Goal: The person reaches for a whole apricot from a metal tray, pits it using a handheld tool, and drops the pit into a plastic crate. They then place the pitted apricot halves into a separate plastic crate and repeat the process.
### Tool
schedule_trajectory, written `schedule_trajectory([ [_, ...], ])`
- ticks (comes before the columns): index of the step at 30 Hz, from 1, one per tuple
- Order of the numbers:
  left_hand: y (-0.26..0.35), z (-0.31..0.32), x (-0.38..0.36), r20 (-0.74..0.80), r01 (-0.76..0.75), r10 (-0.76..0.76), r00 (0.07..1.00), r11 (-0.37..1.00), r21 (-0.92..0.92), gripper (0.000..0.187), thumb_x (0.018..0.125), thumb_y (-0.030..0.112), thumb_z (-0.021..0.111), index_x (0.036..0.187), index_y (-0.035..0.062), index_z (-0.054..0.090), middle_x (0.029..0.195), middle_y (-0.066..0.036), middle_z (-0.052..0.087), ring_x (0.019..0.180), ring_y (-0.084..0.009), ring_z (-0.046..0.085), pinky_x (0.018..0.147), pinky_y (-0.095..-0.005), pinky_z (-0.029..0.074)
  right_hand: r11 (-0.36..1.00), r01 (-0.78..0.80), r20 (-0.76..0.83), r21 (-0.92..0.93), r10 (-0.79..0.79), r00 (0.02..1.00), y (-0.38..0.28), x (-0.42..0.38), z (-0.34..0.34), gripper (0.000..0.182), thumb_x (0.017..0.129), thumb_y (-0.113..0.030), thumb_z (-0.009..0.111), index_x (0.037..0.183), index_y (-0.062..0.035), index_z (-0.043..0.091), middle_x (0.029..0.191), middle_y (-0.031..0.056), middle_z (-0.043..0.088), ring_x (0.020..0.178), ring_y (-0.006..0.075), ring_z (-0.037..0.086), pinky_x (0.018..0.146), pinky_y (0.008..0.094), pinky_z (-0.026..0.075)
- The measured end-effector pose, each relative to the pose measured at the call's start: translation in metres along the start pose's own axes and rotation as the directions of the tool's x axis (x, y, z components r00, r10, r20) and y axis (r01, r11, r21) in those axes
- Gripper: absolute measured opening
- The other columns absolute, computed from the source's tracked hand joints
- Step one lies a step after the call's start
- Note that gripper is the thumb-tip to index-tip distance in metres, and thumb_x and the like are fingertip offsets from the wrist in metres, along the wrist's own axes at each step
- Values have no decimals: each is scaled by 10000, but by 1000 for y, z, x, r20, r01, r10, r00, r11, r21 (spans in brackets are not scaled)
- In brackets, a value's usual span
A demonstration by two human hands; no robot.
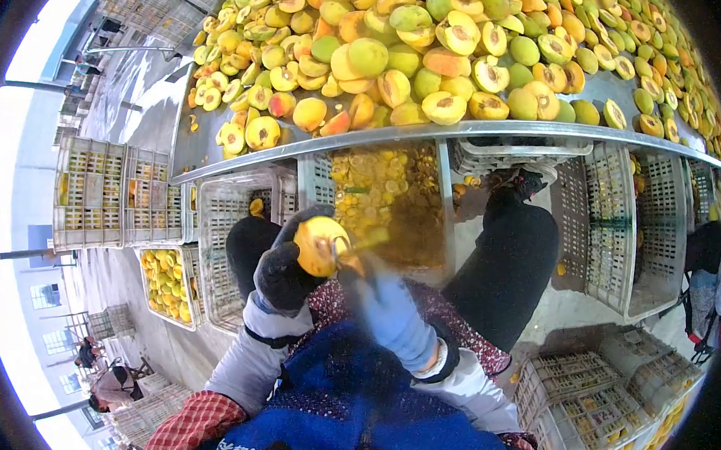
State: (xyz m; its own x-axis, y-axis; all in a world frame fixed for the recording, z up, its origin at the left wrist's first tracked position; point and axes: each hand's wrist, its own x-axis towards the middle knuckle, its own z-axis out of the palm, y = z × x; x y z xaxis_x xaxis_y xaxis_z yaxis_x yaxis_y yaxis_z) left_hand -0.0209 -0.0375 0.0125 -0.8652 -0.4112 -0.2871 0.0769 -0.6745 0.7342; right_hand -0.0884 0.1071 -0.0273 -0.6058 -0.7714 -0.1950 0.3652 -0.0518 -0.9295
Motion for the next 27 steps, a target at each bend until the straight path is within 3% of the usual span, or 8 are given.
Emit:
schedule_trajectory([
  [1, -3, 5, -5, 39, 6, -5, 999, 999, -39, 592, 775, 327, 587, 1227, -1, 391, 1057, -121, 521, 950, -219, 543, 809, -314, 458, 777, 379, 33, -503, -421, 906, -4, -4, 2, 311, 861, -147, 494, 1127, 10, 460, 808, 171, 558, 657, 288, 553, 565, 359, 436],
  [5, -16, 9, -16, -29, -90, 92, 995, 993, 80, 468, 858, 268, 517, 1214, -15, 407, 1045, -114, 525, 969, -200, 533, 830, -296, 431, 787, 250, 33, -564, -280, 959, -19, -21, 5, 421, 813, -144, 532, 1170, 51, 424, 823, 253, 544, 734, 372, 558, 634, 409, 439],
  [7, -19, 13, -15, 1, -259, 281, 960, 884, 388, 361, 911, 185, 442, 1201, -27, 419, 1042, -110, 530, 971, -170, 520, 838, -270, 405, 816, 265, -6, -514, -312, 950, -2, -25, 7, 390, 819, -118, 525, 1159, 44, 427, 835, 201, 564, 744, 304, 571, 661, 367, 456],
  [10, -28, 12, -17, 32, -364, 400, 916, 794, 487, 352, 916, 128, 410, 1226, -39, 404, 1097, -127, 530, 992, -174, 510, 879, -274, 387, 976, -9, -241, 216, 62, 968, 6, -27, 7, 365, 822, -82, 553, 1143, 39, 428, 973, 94, 535, 833, 166, 514, 733, 283, 450],
  [15, -14, 32, -36, 241, -321, 325, 915, 221, 921, 516, 808, 113, 579, 1253, -46, 375, 1061, -216, 562, 985, -194, 570, 831, -293, 443, 992, 105, -273, -66, -119, 955, 37, -18, -9, 330, 803, -100, 598, 1080, 39, 484, 937, 89, 548, 844, 139, 524, 734, 265, 446],
  [19, -12, 9, -30, 237, -266, 121, 964, 460, 847, 478, 808, 140, 600, 1218, -26, 420, 1058, -168, 573, 969, -172, 566, 822, -275, 444, 996, -86, -127, 29, 89, 988, -5, -21, -9, 298, 779, -154, 643, 983, 31, 528, 837, 87, 576, 764, 158, 544, 676, 273, 436],
  [21, -13, 12, -31, -2, 111, -114, 993, 955, 275, 405, 820, 120, 595, 1179, -7, 457, 1045, -106, 574, 935, -152, 560, 807, -256, 444, 997, 63, -133, -39, -68, 989, -8, -22, -2, 297, 764, -148, 645, 978, 14, 520, 782, 87, 580, 693, 169, 537, 637, 277, 425],
  [27, -62, 19, -38, -72, -256, 323, 944, 850, 460, 272, 878, 84, 506, 1131, -10, 477, 992, -61, 550, 896, -118, 529, 805, -229, 424, 670, 204, -95, -714, -381, 920, -14, -30, 7, 288, 750, -104, 591, 1006, -11, 498, 716, 187, 554, 632, 328, 572, 565, 355, 439],
])
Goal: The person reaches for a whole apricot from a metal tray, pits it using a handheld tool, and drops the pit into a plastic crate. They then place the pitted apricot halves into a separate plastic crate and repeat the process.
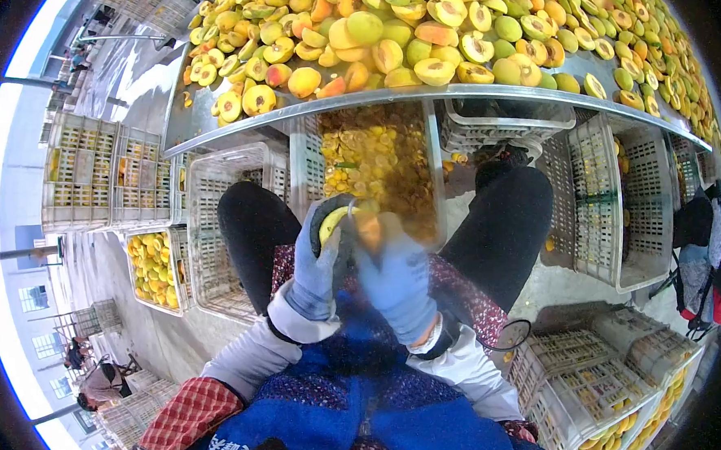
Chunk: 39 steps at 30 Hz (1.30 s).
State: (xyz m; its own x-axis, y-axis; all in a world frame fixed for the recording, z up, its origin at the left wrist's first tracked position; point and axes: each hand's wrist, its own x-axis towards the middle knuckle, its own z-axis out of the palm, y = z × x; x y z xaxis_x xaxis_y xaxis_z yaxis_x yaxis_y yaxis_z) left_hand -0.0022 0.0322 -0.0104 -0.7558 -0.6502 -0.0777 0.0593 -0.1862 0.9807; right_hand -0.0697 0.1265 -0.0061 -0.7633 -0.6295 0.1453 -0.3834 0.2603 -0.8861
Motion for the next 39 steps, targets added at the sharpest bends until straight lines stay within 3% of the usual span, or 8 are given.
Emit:
schedule_trajectory([
  [6, -1, -4, 5, -29, 76, -90, 995, 945, -317, 342, 929, 244, 439, 1156, -11, 464, 992, -92, 565, 887, -143, 549, 801, -251, 439, 909, -69, 124, 412, 20, 992, -4, -7, -1, 298, 753, -94, 601, 1014, 5, 495, 793, 166, 575, 696, 278, 589, 641, 346, 457],
  [11, 24, -14, 8, -80, 29, -38, 996, 994, -108, 444, 923, 353, 410, 1190, -1, 444, 995, -94, 569, 887, -161, 567, 765, -266, 461, 711, -314, 165, 629, 273, 948, 17, -7, -8, 212, 826, -53, 521, 1022, 21, 486, 799, 112, 543, 629, 253, 530, 580, 359, 447],
  [12, 26, -14, 6, -42, 36, -40, 998, 997, -74, 440, 922, 346, 416, 1191, -2, 443, 1000, -94, 568, 891, -159, 565, 773, -266, 457, 967, -34, 22, 253, 29, 999, 30, -18, 0, 241, 817, -89, 532, 1029, 14, 483, 772, 149, 546, 615, 323, 547, 570, 380, 450],
  [14, 22, -8, 6, -36, 16, -24, 999, 981, -193, 418, 915, 319, 440, 1177, -7, 454, 978, -92, 575, 885, -153, 560, 785, -264, 446, 992, 126, 140, 7, -126, 982, -14, -7, -15, 315, 781, -107, 557, 1060, 10, 469, 777, 208, 539, 671, 379, 555, 587, 403, 452],
  [18, 27, -7, 0, -26, 8, -11, 1000, 993, -117, 347, 907, 243, 477, 1132, -21, 482, 970, -92, 573, 880, -141, 551, 782, -252, 431, 993, 17, 244, -115, 11, 970, -22, -7, -15, 301, 729, -136, 609, 972, -19, 473, 757, 208, 532, 678, 391, 553, 578, 423, 445],
  [26, 26, -2, -4, -97, 69, -94, 991, 970, -235, 274, 887, 143, 507, 1102, -26, 494, 990, -76, 558, 891, -122, 536, 793, -234, 422, 960, -51, 50, 274, 39, 998, -3, -9, -4, 330, 755, -125, 615, 1031, 0, 484, 769, 199, 578, 691, 354, 597, 592, 376, 461],
  [34, 9, -2, -1, 14, -15, 14, 1000, 999, 41, 218, 869, 31, 471, 1074, -38, 501, 1002, -80, 547, 896, -112, 511, 801, -222, 410, 992, -27, 34, 121, 23, 999, -7, -7, -7, 289, 755, -113, 612, 999, -7, 500, 738, 192, 578, 668, 357, 599, 569, 377, 463],
  [39, -5, -7, -3, 113, 180, -154, 982, 941, -288, 284, 896, 137, 465, 1125, -30, 478, 1054, -84, 553, 934, -136, 519, 842, -252, 407, 983, 177, 91, 57, -182, 979, -3, -16, -4, 364, 722, -99, 617, 1046, 29, 512, 786, 186, 591, 702, 349, 603, 593, 379, 477],
])
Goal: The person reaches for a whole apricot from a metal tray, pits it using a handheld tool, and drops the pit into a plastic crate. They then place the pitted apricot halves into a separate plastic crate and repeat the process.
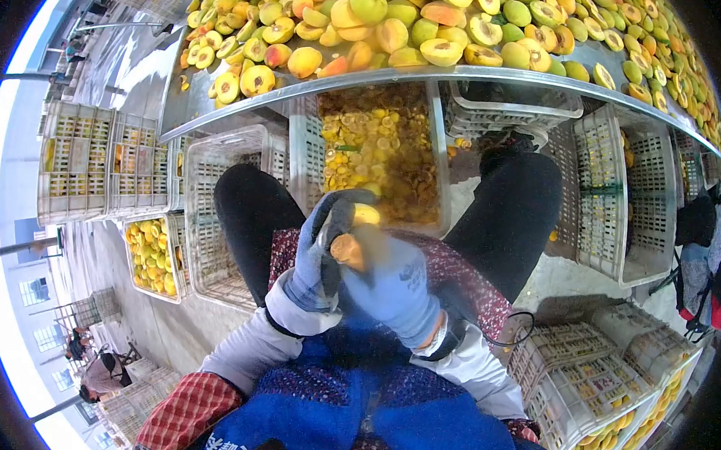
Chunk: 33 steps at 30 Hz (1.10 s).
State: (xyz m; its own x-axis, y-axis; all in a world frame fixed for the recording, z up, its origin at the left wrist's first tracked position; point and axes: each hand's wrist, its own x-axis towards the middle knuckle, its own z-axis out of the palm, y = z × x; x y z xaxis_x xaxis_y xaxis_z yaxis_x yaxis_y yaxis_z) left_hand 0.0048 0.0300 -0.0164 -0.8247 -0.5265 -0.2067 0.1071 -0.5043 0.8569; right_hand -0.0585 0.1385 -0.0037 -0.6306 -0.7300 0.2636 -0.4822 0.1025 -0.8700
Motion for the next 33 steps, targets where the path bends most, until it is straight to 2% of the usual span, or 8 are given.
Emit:
schedule_trajectory([
  [5, 26, 0, 4, -53, -58, 69, 996, 981, 186, 312, 925, 199, 439, 1131, -29, 498, 1026, -85, 566, 931, -140, 545, 826, -257, 423, 954, -248, 87, 166, 236, 968, -1, 2, -11, 331, 734, -122, 607, 1021, 3, 498, 785, 206, 571, 684, 381, 576, 583, 409, 462],
  [7, 25, 0, 3, -40, -133, 155, 987, 934, 330, 322, 930, 213, 426, 1126, -30, 501, 1013, -83, 568, 919, -137, 544, 818, -257, 425, 974, -207, 96, 96, 198, 975, -8, 4, -14, 303, 742, -138, 613, 991, -10, 498, 759, 207, 556, 675, 375, 573, 576, 404, 459],
  [9, 23, 6, -1, -122, -84, 112, 986, 973, 215, 414, 916, 321, 453, 1129, -33, 489, 976, -80, 582, 860, -138, 562, 775, -256, 453, 980, -149, 139, -132, 167, 976, -16, 6, -16, 329, 739, -143, 622, 1010, -12, 490, 743, 195, 553, 665, 366, 574, 566, 400, 459],
  [10, 26, 15, -3, -227, -64, 90, 970, 991, 119, 333, 925, 220, 425, 1108, -48, 502, 1034, -106, 553, 919, -145, 533, 828, -262, 416, 979, -87, 106, -183, 108, 988, -15, 3, -14, 346, 735, -146, 627, 1018, -8, 483, 729, 185, 548, 651, 362, 573, 554, 400, 458],
  [23, 22, 12, -2, -164, -144, 207, 964, 932, 333, 227, 879, 113, 481, 1025, -49, 544, 920, -87, 582, 814, -117, 538, 723, -229, 428, 967, -252, 215, -33, 253, 943, -4, -10, 0, 400, 737, -128, 605, 1079, 17, 456, 790, 241, 564, 674, 390, 577, 571, 425, 466],
  [29, 20, 10, 1, -70, -159, 212, 975, 879, 450, 223, 824, 71, 513, 1013, -37, 560, 900, -88, 594, 798, -126, 567, 717, -238, 454, 997, -63, 79, 51, 59, 995, 19, -42, 22, 425, 850, -126, 497, 1212, 46, 356, 839, 170, 561, 607, 284, 548, 582, 369, 454],
  [32, 26, 6, 8, 85, -205, 189, 978, 820, 535, 293, 858, 190, 510, 1022, -47, 561, 979, -100, 596, 856, -140, 556, 780, -245, 424, 651, -507, 313, 565, 400, 861, 25, -53, 30, 246, 935, -260, 400, 1083, -76, 469, 745, 52, 518, 516, 153, 486, 451, 243, 423],
  [33, 28, 6, 9, 89, -206, 188, 978, 819, 535, 293, 858, 190, 510, 1022, -47, 561, 979, -100, 596, 856, -140, 556, 780, -245, 424, 651, -506, 310, 566, 401, 862, 22, -48, 24, 246, 935, -260, 400, 1083, -76, 469, 745, 52, 518, 516, 153, 486, 451, 243, 423],
])
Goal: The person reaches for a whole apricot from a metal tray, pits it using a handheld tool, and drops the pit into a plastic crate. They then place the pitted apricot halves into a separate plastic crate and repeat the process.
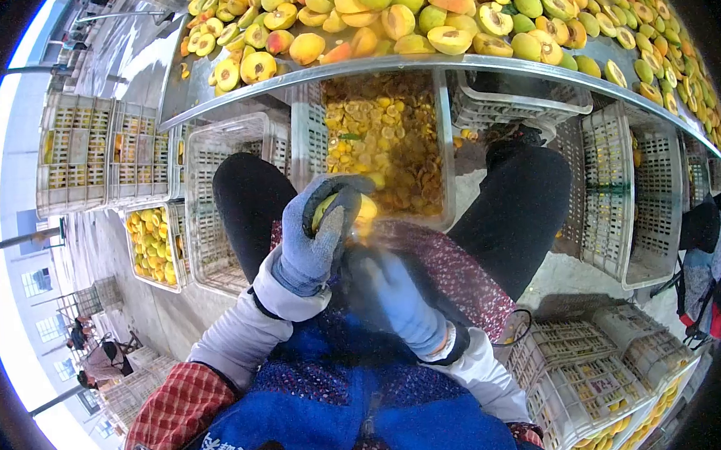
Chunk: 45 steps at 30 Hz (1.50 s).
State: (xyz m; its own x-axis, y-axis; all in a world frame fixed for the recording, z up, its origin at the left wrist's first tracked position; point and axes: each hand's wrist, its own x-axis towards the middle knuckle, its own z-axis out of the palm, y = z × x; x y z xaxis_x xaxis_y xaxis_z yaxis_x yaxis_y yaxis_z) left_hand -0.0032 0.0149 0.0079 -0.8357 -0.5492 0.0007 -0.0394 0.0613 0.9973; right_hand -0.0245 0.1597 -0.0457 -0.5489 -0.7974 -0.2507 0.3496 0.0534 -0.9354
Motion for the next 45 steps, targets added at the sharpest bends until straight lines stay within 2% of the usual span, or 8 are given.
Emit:
schedule_trajectory([
  [11, -11, 6, 9, 101, 167, -140, 985, 919, -357, 234, 869, 158, 537, 1012, -24, 568, 899, -69, 600, 800, -116, 559, 732, -244, 453, -76, -707, 711, 703, 27, 703, -25, 15, -6, 485, 896, -532, 340, 882, -77, 508, 541, -20, 409, 401, 58, 380, 313, 189, 318],
  [19, -39, -8, -6, 301, 465, -418, 857, 378, -800, 392, 910, 381, 450, 938, 15, 586, 825, -75, 613, 714, -162, 595, 645, -280, 487, -53, -806, 768, 589, -274, 579, -37, 17, 11, 486, 881, -545, 370, 902, -73, 486, 546, -27, 424, 358, 60, 360, 303, 214, 332],
  [31, -7, -100, -19, -346, -69, -234, 909, 732, -678, 352, 930, 339, 409, 1015, 25, 545, 922, -82, 585, 802, -162, 558, 734, -292, 470, 181, -683, 659, 707, 181, 730, -18, 34, -5, 402, 913, -472, 369, 901, -102, 527, 563, -43, 379, 385, 35, 322, 337, 179, 299],
  [32, -29, -136, -30, -464, -72, 143, 874, 983, 167, 306, 909, 290, 461, 1057, 34, 541, 941, -73, 587, 859, -164, 554, 778, -290, 455, 210, -676, 651, 706, 182, 737, -19, 32, -7, 411, 915, -474, 362, 902, -100, 531, 563, -40, 380, 382, 35, 320, 332, 176, 296],
  [33, -14, -156, -29, -543, 29, -22, 840, 1000, 5, 322, 876, 269, 507, 1109, 48, 533, 971, -108, 594, 939, -227, 552, 844, -328, 431, 181, -678, 643, 712, 217, 734, -20, 33, -9, 426, 919, -477, 345, 903, -98, 538, 562, -37, 380, 383, 37, 318, 328, 167, 292],
  [35, -30, -208, -33, -413, 444, 308, 857, -35, 895, 402, 810, 321, 572, 1132, 81, 537, 1041, -178, 573, 1002, -340, 518, 875, -404, 406, 146, -679, 660, 720, 162, 734, -22, 33, -12, 429, 920, -476, 342, 907, -93, 535, 562, -36, 381, 384, 38, 318, 327, 165, 293],
  [41, 13, -127, 88, -304, 194, 18, 953, 735, 650, 326, 775, 279, 622, 1020, 66, 598, 958, -150, 614, 924, -277, 587, 809, -361, 445, 100, -684, 661, 723, 189, 726, -30, 48, -7, 460, 916, -480, 347, 916, -51, 513, 571, -10, 392, 415, 58, 344, 329, 173, 303],
  [45, -27, -105, 211, -89, 111, -118, 989, 193, 975, 638, 728, 399, 618, 1262, 130, 395, 1080, -155, 568, 1034, -310, 536, 861, -399, 418, 199, -657, 629, 728, 188, 754, -27, 56, -16, 454, 915, -479, 352, 908, -55, 514, 570, -7, 392, 405, 68, 346, 329, 175, 302],
])
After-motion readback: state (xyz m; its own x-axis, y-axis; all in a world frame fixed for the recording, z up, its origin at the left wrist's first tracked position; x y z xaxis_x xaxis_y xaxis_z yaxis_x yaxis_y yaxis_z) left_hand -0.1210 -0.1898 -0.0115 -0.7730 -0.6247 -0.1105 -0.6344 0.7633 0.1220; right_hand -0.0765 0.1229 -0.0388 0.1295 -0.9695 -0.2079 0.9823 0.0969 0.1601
